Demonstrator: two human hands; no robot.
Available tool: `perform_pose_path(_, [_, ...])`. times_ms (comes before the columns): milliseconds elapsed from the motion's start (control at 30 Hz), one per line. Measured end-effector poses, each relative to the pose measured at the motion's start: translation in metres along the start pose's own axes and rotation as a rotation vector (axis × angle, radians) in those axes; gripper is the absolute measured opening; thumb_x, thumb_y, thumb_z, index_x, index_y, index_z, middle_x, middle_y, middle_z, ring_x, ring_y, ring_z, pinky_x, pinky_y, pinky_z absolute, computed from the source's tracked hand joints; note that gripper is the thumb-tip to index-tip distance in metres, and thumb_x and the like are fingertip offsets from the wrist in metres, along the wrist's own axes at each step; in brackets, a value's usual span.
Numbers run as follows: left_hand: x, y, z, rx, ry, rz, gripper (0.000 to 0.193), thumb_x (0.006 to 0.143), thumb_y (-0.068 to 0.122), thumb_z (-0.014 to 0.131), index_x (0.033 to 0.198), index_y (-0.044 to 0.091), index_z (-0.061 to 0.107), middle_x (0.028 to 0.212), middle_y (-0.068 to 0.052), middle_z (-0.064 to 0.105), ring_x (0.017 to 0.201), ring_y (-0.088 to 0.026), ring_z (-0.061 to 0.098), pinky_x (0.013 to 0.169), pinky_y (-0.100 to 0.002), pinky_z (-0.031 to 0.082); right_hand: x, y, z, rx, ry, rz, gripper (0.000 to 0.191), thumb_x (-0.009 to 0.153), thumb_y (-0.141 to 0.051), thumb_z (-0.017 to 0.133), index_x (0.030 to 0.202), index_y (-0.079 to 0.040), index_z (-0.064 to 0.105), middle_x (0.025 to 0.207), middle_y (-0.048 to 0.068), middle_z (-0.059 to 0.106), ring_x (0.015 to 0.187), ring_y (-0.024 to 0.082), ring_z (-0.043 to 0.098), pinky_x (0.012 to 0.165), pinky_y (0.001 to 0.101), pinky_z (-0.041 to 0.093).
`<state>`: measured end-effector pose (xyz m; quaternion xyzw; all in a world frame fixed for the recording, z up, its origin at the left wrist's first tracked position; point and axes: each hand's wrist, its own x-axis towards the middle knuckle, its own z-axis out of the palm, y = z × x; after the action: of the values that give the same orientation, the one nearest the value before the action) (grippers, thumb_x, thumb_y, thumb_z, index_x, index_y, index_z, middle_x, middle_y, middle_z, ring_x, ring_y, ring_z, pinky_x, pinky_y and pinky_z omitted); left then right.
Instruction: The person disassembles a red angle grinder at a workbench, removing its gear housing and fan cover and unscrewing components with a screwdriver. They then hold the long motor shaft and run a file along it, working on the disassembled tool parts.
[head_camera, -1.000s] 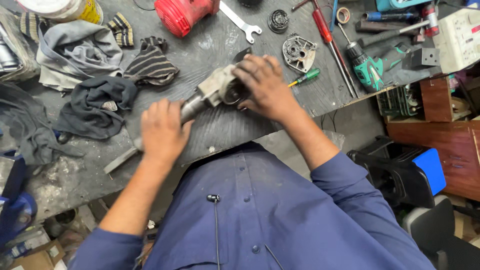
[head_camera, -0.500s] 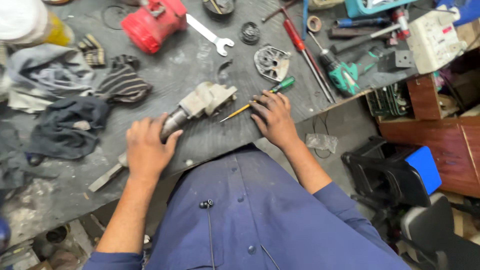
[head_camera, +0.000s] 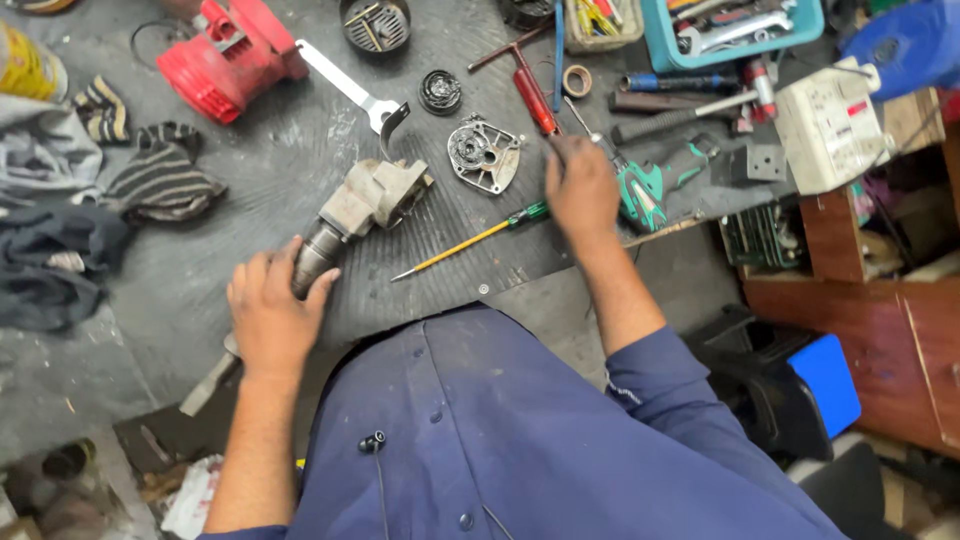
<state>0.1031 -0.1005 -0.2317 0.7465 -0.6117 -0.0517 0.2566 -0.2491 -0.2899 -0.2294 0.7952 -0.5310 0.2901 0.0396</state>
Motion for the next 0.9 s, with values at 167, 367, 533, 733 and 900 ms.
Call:
perform_pose_path(167, [-0.015, 0.000, -0.018, -0.045, 0.009, -0.073, 0.041, 0.094, 0.027, 0.078, 0.129, 0.007, 0.070, 0.124, -0.011, 0.069, 0.113, -0.033, 0.061, 0.099, -0.047, 0.046, 0.037, 0.038, 0.015, -0.266, -0.406, 0.152, 0.023, 0.085, -0.028, 0.077, 0.104, -0.015, 0.078, 0.089, 0.017, 0.072, 0.079, 0.040, 0.070, 0.066, 0.0526, 0.055])
perform_pose_path(367, [-0.048, 0.010, -0.024, -0.026, 0.107, -0.162, 0.041, 0.095, 0.016, 0.075, 0.134, 0.007, 0.066, 0.134, -0.010, 0.068, 0.123, -0.033, 0.060, 0.107, -0.046, 0.045, 0.027, 0.059, 0.032, -0.226, -0.388, 0.096, 0.025, 0.086, -0.028, 0.076, 0.101, -0.009, 0.075, 0.090, 0.018, 0.072, 0.080, 0.041, 0.070, 0.068, 0.0542, 0.054])
perform_pose_path(533, [-0.051, 0.016, -0.024, 0.042, 0.126, -0.141, 0.045, 0.093, 0.015, 0.075, 0.135, 0.006, 0.065, 0.137, -0.011, 0.067, 0.125, -0.033, 0.060, 0.108, -0.046, 0.044, 0.026, 0.071, 0.030, -0.127, -0.232, 0.035, 0.019, 0.095, -0.019, 0.070, 0.103, -0.002, 0.068, 0.101, 0.022, 0.067, 0.094, 0.042, 0.065, 0.079, 0.0522, 0.052])
perform_pose_path(733, [-0.049, 0.005, -0.035, -0.037, 0.119, -0.179, 0.031, 0.097, 0.019, 0.074, 0.126, 0.007, 0.071, 0.128, -0.011, 0.071, 0.118, -0.032, 0.063, 0.103, -0.045, 0.045, 0.020, 0.008, -0.038, 0.217, -0.142, -0.013, 0.011, 0.103, -0.004, 0.066, 0.112, 0.000, 0.064, 0.108, 0.021, 0.064, 0.101, 0.041, 0.062, 0.084, 0.0493, 0.049])
perform_pose_path(900, [-0.047, -0.012, -0.052, -0.156, 0.089, -0.133, 0.028, 0.101, 0.021, 0.074, 0.124, 0.005, 0.072, 0.124, -0.013, 0.071, 0.116, -0.034, 0.064, 0.103, -0.046, 0.046, -0.006, -0.077, -0.064, 0.384, -0.177, -0.336, 0.017, 0.086, -0.001, 0.075, 0.102, -0.005, 0.070, 0.095, 0.013, 0.066, 0.089, 0.034, 0.066, 0.075, 0.0435, 0.052])
